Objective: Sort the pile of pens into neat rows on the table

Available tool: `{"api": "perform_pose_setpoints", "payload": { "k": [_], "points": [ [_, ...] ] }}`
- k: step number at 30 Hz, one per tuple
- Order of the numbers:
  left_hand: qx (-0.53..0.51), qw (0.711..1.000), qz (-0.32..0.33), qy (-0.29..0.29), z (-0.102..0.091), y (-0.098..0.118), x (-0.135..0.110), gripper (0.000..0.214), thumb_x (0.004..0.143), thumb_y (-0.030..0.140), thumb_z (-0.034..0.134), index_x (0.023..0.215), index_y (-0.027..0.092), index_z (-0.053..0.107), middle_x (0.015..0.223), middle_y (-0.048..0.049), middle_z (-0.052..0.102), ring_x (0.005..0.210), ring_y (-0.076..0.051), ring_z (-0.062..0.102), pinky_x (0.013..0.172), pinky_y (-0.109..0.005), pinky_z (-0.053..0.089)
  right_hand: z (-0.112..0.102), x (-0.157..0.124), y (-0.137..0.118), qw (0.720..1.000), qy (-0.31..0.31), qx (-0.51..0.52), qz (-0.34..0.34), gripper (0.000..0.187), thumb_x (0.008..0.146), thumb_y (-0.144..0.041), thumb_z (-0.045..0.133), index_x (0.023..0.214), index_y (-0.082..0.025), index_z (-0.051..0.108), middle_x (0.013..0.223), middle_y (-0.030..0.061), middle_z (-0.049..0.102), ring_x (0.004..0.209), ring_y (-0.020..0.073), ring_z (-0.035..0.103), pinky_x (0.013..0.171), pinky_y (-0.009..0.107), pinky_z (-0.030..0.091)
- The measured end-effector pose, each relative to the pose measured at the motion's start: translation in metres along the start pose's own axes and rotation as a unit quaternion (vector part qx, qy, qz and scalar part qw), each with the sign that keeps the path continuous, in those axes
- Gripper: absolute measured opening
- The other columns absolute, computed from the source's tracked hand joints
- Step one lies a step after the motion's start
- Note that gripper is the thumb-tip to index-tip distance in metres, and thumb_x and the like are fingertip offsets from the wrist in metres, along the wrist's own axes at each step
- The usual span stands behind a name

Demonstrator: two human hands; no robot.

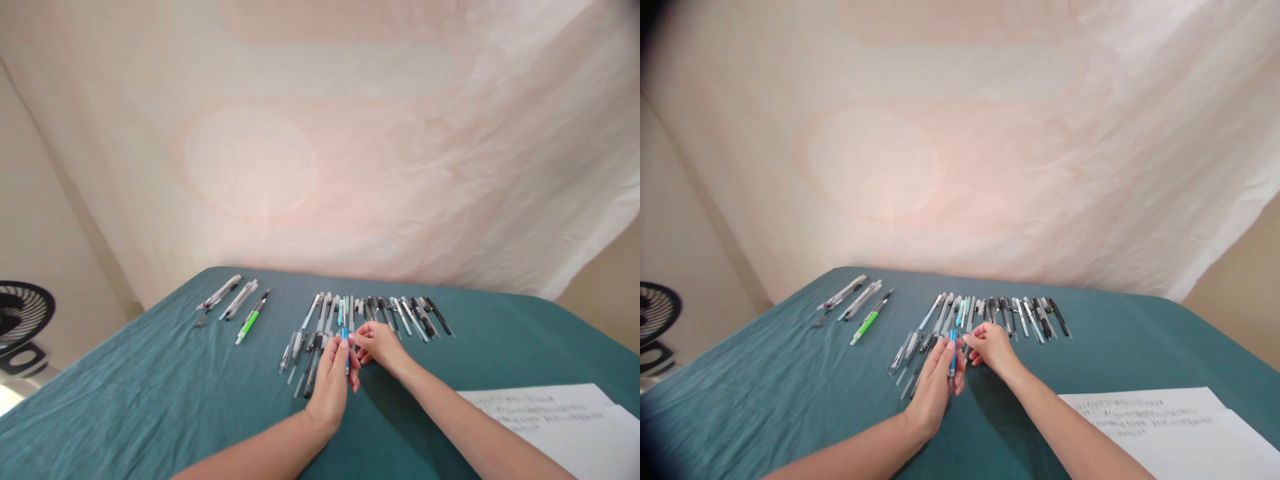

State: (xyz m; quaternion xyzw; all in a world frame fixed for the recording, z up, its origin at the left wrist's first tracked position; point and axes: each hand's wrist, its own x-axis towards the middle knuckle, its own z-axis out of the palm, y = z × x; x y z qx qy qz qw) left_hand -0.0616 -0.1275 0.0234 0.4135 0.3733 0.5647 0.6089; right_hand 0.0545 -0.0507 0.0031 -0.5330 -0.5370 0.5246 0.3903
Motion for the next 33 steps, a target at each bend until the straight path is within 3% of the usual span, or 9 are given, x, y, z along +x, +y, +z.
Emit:
{"api": "perform_pose_setpoints", "payload": {
  "k": [7, 16, 24, 33],
  "points": [
    [0.020, 0.999, -0.018, -0.026, 0.002, 0.001, -0.001, 0.031, 0.080, 0.050, 0.038, 0.079, 0.019, 0.039, 0.063, 0.0046, 0.043, 0.042, -0.004, 0.035, 0.039, -0.018, 0.029, -0.016, -0.019, -0.006, 0.997, -0.037, 0.060, -0.033, 0.026, 0.069, -0.036, 0.061, 0.082, -0.014, 0.058, 0.072, 0.0040, 0.066, 0.053, 0.0117, 0.060, 0.045, 0.022, 0.050],
    [0.084, 0.993, -0.040, -0.068, 0.000, -0.006, 0.001, 0.034, 0.081, 0.050, 0.037, 0.086, 0.017, 0.044, 0.062, 0.0043, 0.043, 0.041, -0.004, 0.033, 0.038, -0.017, 0.026, -0.031, -0.031, -0.018, 0.988, -0.009, 0.133, -0.073, 0.032, 0.072, -0.043, 0.057, 0.085, -0.014, 0.064, 0.082, 0.0070, 0.066, 0.056, 0.0115, 0.057, 0.045, 0.022, 0.045],
    [0.158, 0.983, -0.037, -0.084, -0.001, -0.005, 0.001, 0.035, 0.080, 0.048, 0.040, 0.088, 0.015, 0.051, 0.059, 0.0046, 0.044, 0.042, -0.004, 0.029, 0.042, -0.019, 0.022, -0.032, -0.038, -0.031, 0.986, -0.011, 0.137, -0.097, 0.033, 0.068, -0.040, 0.063, 0.090, -0.015, 0.063, 0.081, 0.0044, 0.066, 0.049, 0.0079, 0.050, 0.042, 0.020, 0.039],
    [0.182, 0.979, -0.039, -0.079, -0.002, -0.003, 0.002, 0.040, 0.076, 0.050, 0.044, 0.089, 0.014, 0.055, 0.056, 0.0030, 0.044, 0.049, -0.008, 0.035, 0.046, -0.020, 0.025, -0.043, -0.035, -0.033, 0.983, 0.024, 0.145, -0.113, 0.028, 0.068, -0.042, 0.063, 0.076, -0.016, 0.060, 0.074, 0.0036, 0.065, 0.046, 0.0073, 0.047, 0.041, 0.019, 0.036]
  ]
}}
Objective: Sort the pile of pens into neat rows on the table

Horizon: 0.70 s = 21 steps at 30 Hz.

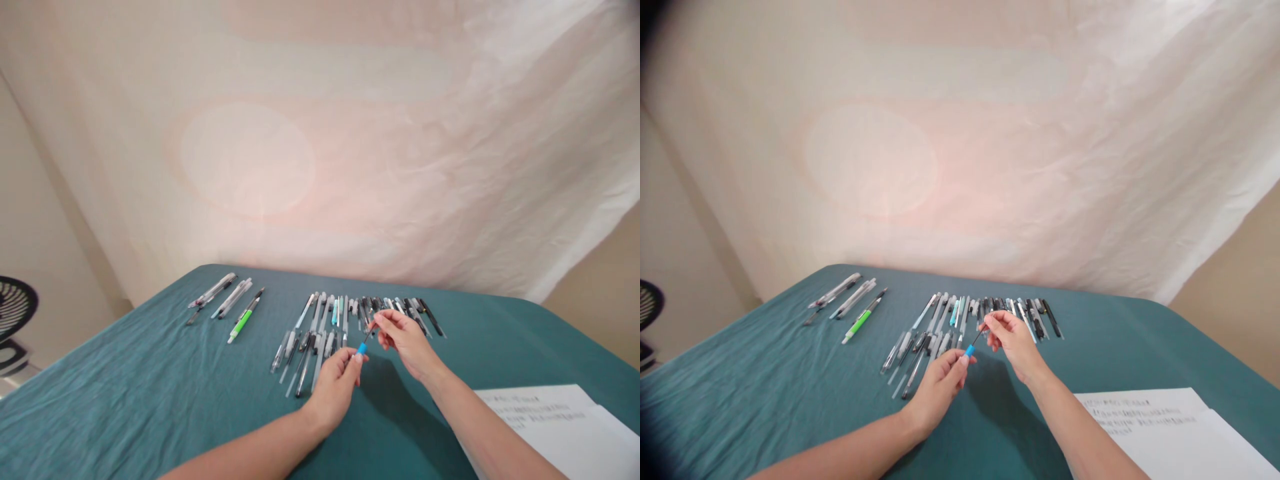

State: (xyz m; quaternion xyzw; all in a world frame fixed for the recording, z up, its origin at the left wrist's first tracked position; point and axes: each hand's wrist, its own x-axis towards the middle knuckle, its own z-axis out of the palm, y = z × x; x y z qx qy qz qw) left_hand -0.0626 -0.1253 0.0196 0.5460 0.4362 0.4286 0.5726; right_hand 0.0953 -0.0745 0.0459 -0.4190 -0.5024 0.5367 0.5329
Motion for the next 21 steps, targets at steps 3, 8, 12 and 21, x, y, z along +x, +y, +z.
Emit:
{"api": "perform_pose_setpoints", "payload": {
  "k": [3, 8, 12, 21],
  "points": [
    [-0.010, 1.000, -0.011, -0.003, 0.000, 0.002, -0.001, 0.040, 0.075, 0.051, 0.045, 0.088, 0.015, 0.055, 0.056, 0.0029, 0.044, 0.049, -0.008, 0.036, 0.045, -0.020, 0.025, -0.007, 0.004, -0.003, 0.999, 0.031, 0.016, -0.014, 0.029, 0.067, -0.043, 0.064, 0.075, -0.016, 0.059, 0.072, 0.0032, 0.064, 0.044, 0.0067, 0.045, 0.040, 0.019, 0.035],
    [-0.040, 0.999, -0.025, -0.012, 0.002, 0.001, -0.003, 0.038, 0.077, 0.051, 0.043, 0.092, 0.016, 0.048, 0.061, 0.0035, 0.046, 0.044, -0.005, 0.035, 0.041, -0.018, 0.024, -0.021, 0.010, -0.006, 0.993, 0.104, 0.044, -0.030, 0.029, 0.065, -0.042, 0.066, 0.074, -0.016, 0.058, 0.071, 0.0018, 0.063, 0.042, 0.0052, 0.041, 0.037, 0.018, 0.032],
    [-0.085, 0.996, -0.017, -0.005, 0.005, 0.000, -0.001, 0.034, 0.079, 0.049, 0.038, 0.094, 0.018, 0.040, 0.068, 0.0022, 0.048, 0.047, -0.007, 0.044, 0.040, -0.018, 0.032, -0.017, 0.004, -0.006, 0.999, 0.006, 0.030, 0.024, 0.027, 0.067, -0.040, 0.066, 0.072, -0.015, 0.058, 0.063, 0.0000, 0.061, 0.042, 0.0048, 0.041, 0.038, 0.017, 0.031],
    [-0.081, 0.996, 0.001, -0.026, 0.005, -0.004, 0.003, 0.032, 0.075, 0.043, 0.050, 0.089, 0.015, 0.045, 0.070, 0.0001, 0.051, 0.054, -0.009, 0.051, 0.051, -0.022, 0.040, 0.012, -0.010, 0.012, 0.996, -0.061, -0.004, 0.064, 0.027, 0.066, -0.041, 0.065, 0.072, -0.015, 0.059, 0.062, -0.0007, 0.060, 0.044, 0.0060, 0.044, 0.040, 0.018, 0.035]
  ]
}}
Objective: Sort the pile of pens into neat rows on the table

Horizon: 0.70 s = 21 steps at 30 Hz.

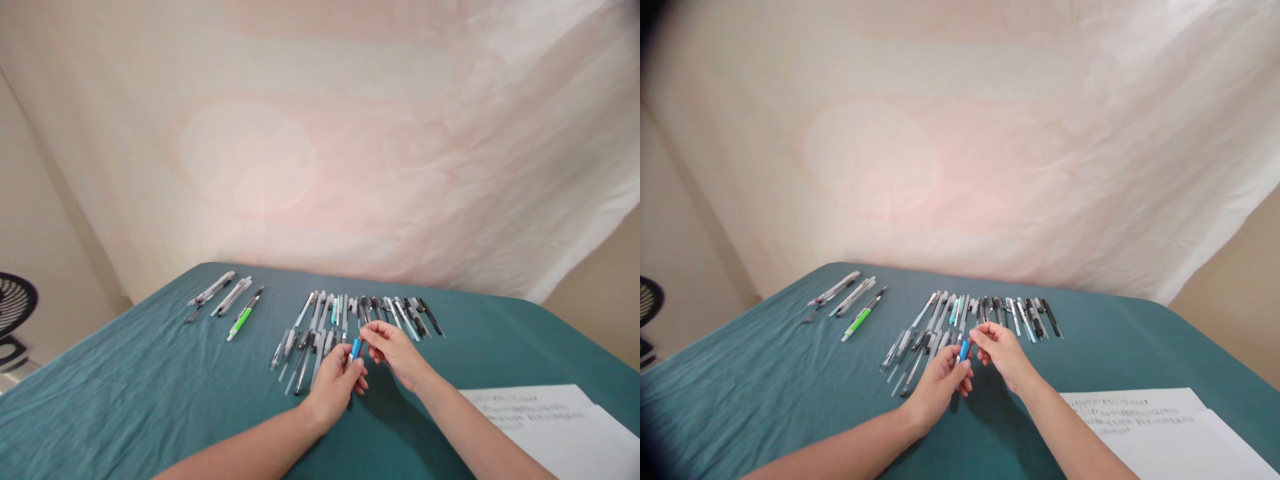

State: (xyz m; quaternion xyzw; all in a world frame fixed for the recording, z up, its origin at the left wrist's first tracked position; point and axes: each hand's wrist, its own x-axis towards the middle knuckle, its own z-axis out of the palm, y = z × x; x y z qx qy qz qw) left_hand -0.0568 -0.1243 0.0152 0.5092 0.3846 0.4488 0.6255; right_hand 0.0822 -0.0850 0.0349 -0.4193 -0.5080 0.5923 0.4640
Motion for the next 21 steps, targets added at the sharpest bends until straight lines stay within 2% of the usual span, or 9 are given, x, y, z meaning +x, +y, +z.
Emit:
{"api": "perform_pose_setpoints", "payload": {
  "k": [7, 10, 15, 17, 21],
  "points": [
    [0.060, 0.998, -0.011, 0.006, -0.002, -0.005, 0.001, 0.025, 0.078, 0.042, 0.044, 0.079, 0.016, 0.044, 0.059, 0.0031, 0.049, 0.047, -0.007, 0.044, 0.046, -0.021, 0.034, -0.005, 0.002, -0.001, 0.999, 0.022, -0.004, -0.024, 0.026, 0.067, -0.040, 0.064, 0.072, -0.015, 0.059, 0.070, 0.0014, 0.062, 0.044, 0.0053, 0.044, 0.040, 0.018, 0.034],
    [0.082, 0.996, -0.015, -0.005, -0.002, -0.004, -0.002, 0.025, 0.079, 0.043, 0.042, 0.077, 0.018, 0.042, 0.058, 0.0037, 0.048, 0.045, -0.007, 0.043, 0.044, -0.020, 0.032, -0.008, 0.004, -0.003, 0.998, 0.041, -0.001, -0.037, 0.026, 0.067, -0.040, 0.065, 0.072, -0.016, 0.059, 0.065, 0.0003, 0.060, 0.044, 0.0056, 0.043, 0.039, 0.018, 0.033],
    [0.059, 0.998, -0.004, 0.001, 0.000, 0.003, -0.005, 0.025, 0.080, 0.043, 0.042, 0.077, 0.018, 0.039, 0.062, 0.0037, 0.047, 0.047, -0.007, 0.043, 0.046, -0.020, 0.033, -0.016, 0.008, 0.002, 0.993, 0.104, 0.003, -0.048, 0.026, 0.068, -0.040, 0.063, 0.078, -0.016, 0.058, 0.051, -0.0042, 0.051, 0.042, 0.0062, 0.043, 0.040, 0.018, 0.033],
    [0.037, 0.999, 0.010, 0.016, -0.002, 0.007, -0.004, 0.025, 0.080, 0.043, 0.042, 0.078, 0.018, 0.039, 0.063, 0.0039, 0.046, 0.048, -0.006, 0.042, 0.046, -0.019, 0.033, -0.016, 0.009, 0.008, 0.996, 0.077, -0.027, -0.028, 0.027, 0.067, -0.040, 0.064, 0.080, -0.017, 0.057, 0.054, -0.0042, 0.053, 0.043, 0.0067, 0.045, 0.040, 0.018, 0.035],
    [-0.019, 0.997, 0.043, 0.068, -0.009, 0.013, 0.004, 0.025, 0.080, 0.043, 0.043, 0.084, 0.018, 0.039, 0.062, 0.0056, 0.042, 0.045, -0.004, 0.036, 0.042, -0.017, 0.027, -0.006, 0.005, 0.025, 0.991, -0.034, -0.127, 0.017, 0.036, 0.064, -0.036, 0.065, 0.092, -0.019, 0.048, 0.057, -0.0059, 0.055, 0.042, 0.0088, 0.050, 0.036, 0.018, 0.038]
  ]
}}
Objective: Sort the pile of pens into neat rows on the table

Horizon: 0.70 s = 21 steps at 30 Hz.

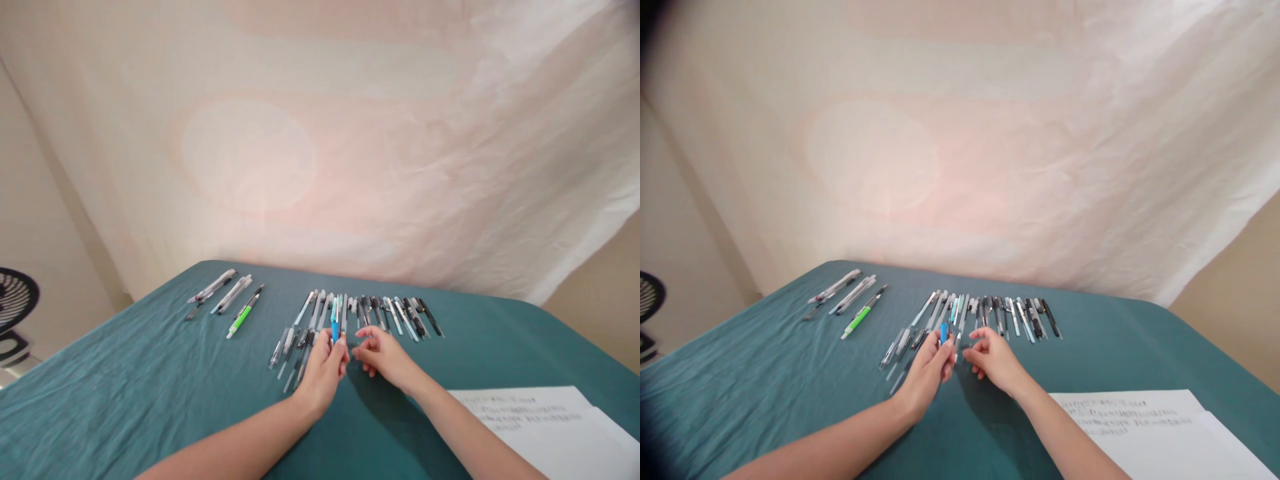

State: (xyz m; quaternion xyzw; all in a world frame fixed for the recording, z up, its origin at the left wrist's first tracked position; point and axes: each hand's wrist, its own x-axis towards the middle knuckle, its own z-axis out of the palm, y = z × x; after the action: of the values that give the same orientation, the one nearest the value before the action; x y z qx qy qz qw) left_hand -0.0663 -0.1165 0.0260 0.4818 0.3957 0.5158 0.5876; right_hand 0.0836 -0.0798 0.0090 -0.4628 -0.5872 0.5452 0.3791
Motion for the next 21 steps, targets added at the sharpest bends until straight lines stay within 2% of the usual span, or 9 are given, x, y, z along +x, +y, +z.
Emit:
{"api": "perform_pose_setpoints", "payload": {
  "k": [2, 5, 10, 15, 18, 21],
  "points": [
    [-0.033, 0.999, 0.009, 0.028, -0.003, 0.001, 0.004, 0.025, 0.080, 0.043, 0.043, 0.083, 0.019, 0.038, 0.060, 0.0066, 0.040, 0.043, -0.004, 0.033, 0.040, -0.016, 0.023, 0.008, -0.002, 0.005, 0.998, -0.023, -0.056, 0.000, 0.034, 0.066, -0.033, 0.063, 0.091, -0.019, 0.045, 0.057, -0.0061, 0.055, 0.042, 0.0093, 0.051, 0.034, 0.017, 0.037],
    [-0.067, 0.997, 0.010, 0.048, -0.005, 0.001, 0.007, 0.025, 0.079, 0.043, 0.045, 0.082, 0.019, 0.038, 0.059, 0.0073, 0.039, 0.043, -0.003, 0.031, 0.039, -0.016, 0.022, 0.016, -0.006, 0.008, 0.992, -0.019, -0.127, -0.019, 0.026, 0.069, -0.029, 0.060, 0.087, -0.019, 0.045, 0.059, -0.0047, 0.056, 0.042, 0.0085, 0.052, 0.033, 0.015, 0.035],
    [-0.065, 0.997, 0.015, 0.027, -0.002, -0.004, 0.003, 0.024, 0.080, 0.042, 0.044, 0.084, 0.019, 0.040, 0.060, 0.0069, 0.040, 0.044, -0.003, 0.032, 0.040, -0.015, 0.023, 0.019, -0.010, 0.004, 0.984, 0.016, -0.171, -0.047, 0.017, 0.074, -0.030, 0.055, 0.083, -0.018, 0.046, 0.059, -0.0035, 0.056, 0.042, 0.0070, 0.052, 0.035, 0.014, 0.034],
    [-0.051, 0.999, -0.003, 0.006, -0.001, -0.006, 0.002, 0.025, 0.079, 0.043, 0.045, 0.086, 0.019, 0.041, 0.061, 0.0067, 0.041, 0.043, -0.003, 0.033, 0.040, -0.016, 0.023, 0.016, -0.007, 0.002, 0.991, 0.016, -0.128, -0.030, 0.021, 0.077, -0.038, 0.049, 0.084, -0.017, 0.050, 0.063, -0.0011, 0.057, 0.043, 0.0089, 0.052, 0.031, 0.015, 0.032],
    [-0.034, 0.999, -0.024, -0.016, 0.001, -0.007, 0.000, 0.026, 0.078, 0.042, 0.046, 0.088, 0.018, 0.042, 0.060, 0.0067, 0.041, 0.043, -0.003, 0.033, 0.039, -0.016, 0.023, 0.012, -0.007, -0.008, 0.997, 0.026, -0.062, -0.035, 0.030, 0.079, -0.044, 0.045, 0.081, -0.016, 0.055, 0.060, -0.0014, 0.055, 0.041, 0.0076, 0.047, 0.033, 0.016, 0.032],
    [-0.014, 0.998, -0.035, -0.050, 0.003, -0.008, -0.003, 0.025, 0.078, 0.041, 0.046, 0.086, 0.017, 0.044, 0.060, 0.0061, 0.042, 0.042, -0.003, 0.033, 0.039, -0.016, 0.023, 0.009, -0.011, -0.021, 0.999, 0.005, 0.009, -0.046, 0.033, 0.079, -0.046, 0.047, 0.088, -0.015, 0.059, 0.053, -0.0039, 0.049, 0.041, 0.0062, 0.041, 0.036, 0.016, 0.032]
  ]
}}
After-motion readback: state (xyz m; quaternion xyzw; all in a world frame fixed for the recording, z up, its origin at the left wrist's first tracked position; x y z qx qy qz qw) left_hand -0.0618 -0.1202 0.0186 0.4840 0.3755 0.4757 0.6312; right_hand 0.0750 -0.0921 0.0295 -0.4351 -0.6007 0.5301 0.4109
